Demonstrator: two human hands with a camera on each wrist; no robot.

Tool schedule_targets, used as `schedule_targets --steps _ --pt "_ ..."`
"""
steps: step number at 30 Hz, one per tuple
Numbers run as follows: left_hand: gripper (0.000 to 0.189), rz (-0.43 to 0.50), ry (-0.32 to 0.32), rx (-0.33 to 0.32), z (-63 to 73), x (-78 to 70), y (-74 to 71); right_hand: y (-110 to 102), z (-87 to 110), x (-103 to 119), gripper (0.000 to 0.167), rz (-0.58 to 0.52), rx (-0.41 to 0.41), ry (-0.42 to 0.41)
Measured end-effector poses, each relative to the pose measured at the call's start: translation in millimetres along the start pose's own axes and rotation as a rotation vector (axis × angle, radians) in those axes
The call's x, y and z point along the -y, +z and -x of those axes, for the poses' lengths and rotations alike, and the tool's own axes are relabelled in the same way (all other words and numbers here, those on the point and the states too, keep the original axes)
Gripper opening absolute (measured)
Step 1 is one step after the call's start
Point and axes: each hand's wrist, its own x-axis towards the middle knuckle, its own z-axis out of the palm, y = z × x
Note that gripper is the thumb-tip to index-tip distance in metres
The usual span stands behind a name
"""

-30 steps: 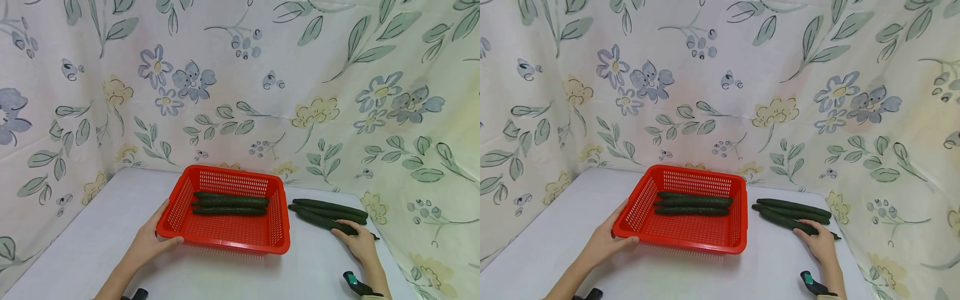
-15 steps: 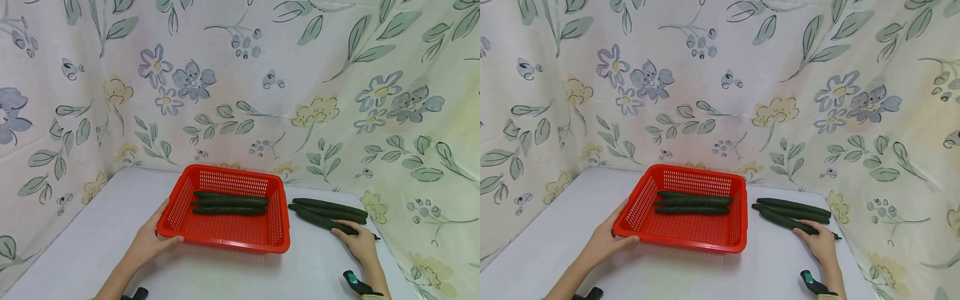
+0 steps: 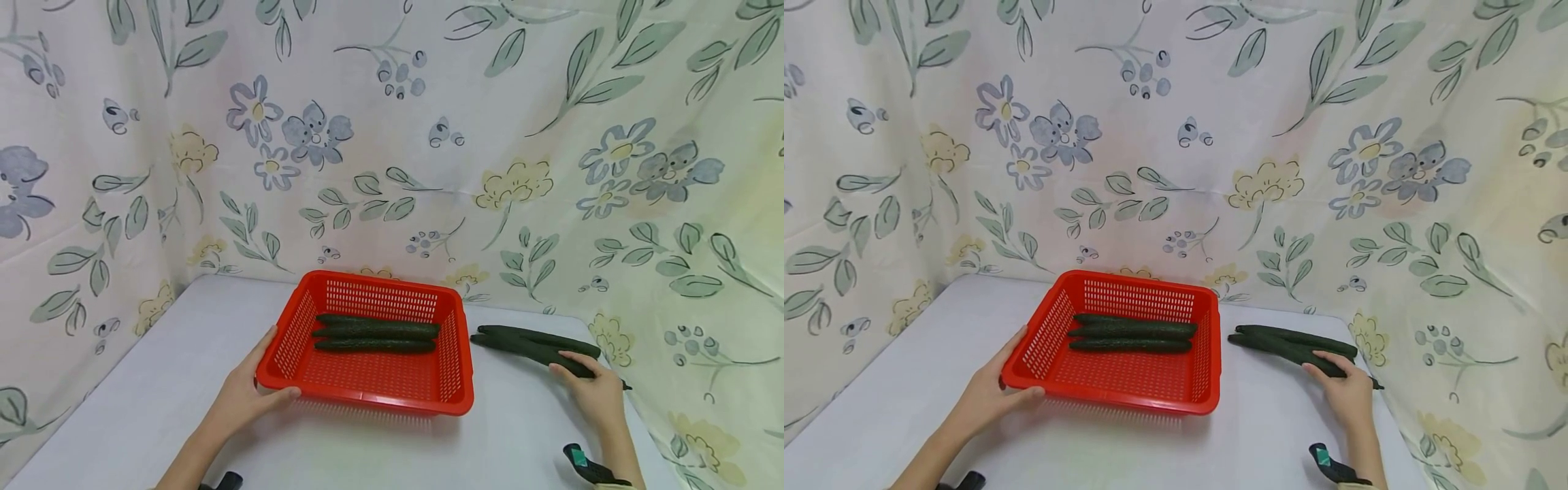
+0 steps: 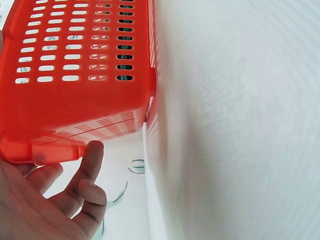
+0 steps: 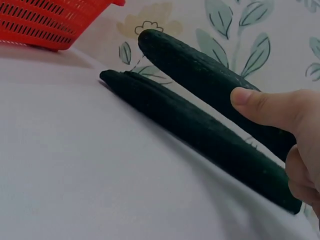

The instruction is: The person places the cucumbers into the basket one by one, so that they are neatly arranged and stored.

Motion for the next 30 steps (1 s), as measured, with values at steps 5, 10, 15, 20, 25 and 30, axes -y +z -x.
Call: schedule_targets --steps 5,10,15,20,25,30 --pt "0.119 -0.005 -0.001 -0.001 0.1 0.2 0.2 -16 0.5 21 0.049 0.005 -0.074 -0.033" --pt "0.119 -0.009 0.008 -0.003 -0.1 0.8 1.0 -32 3.4 43 0.049 -0.074 -0.138 -0.048" --pt "0.119 -0.016 0.005 -0.005 0.4 1.1 0.9 -36 5.5 58 0.048 -0.086 -0.165 -0.061" --pt "0.119 -0.016 0.001 -0.002 0.2 0.5 0.1 -23 4.9 66 0.046 -0.079 -0.151 -0.106" --pt "0.12 -0.021 0.01 -0.004 0.3 0.9 -0.4 -5 6.2 81 0.044 -0.14 -0.143 -0.11" --pt "0.12 -0.021 0.009 -0.002 0.3 1.0 -0.1 13 5.0 105 0.045 -0.188 -0.106 -0.099"
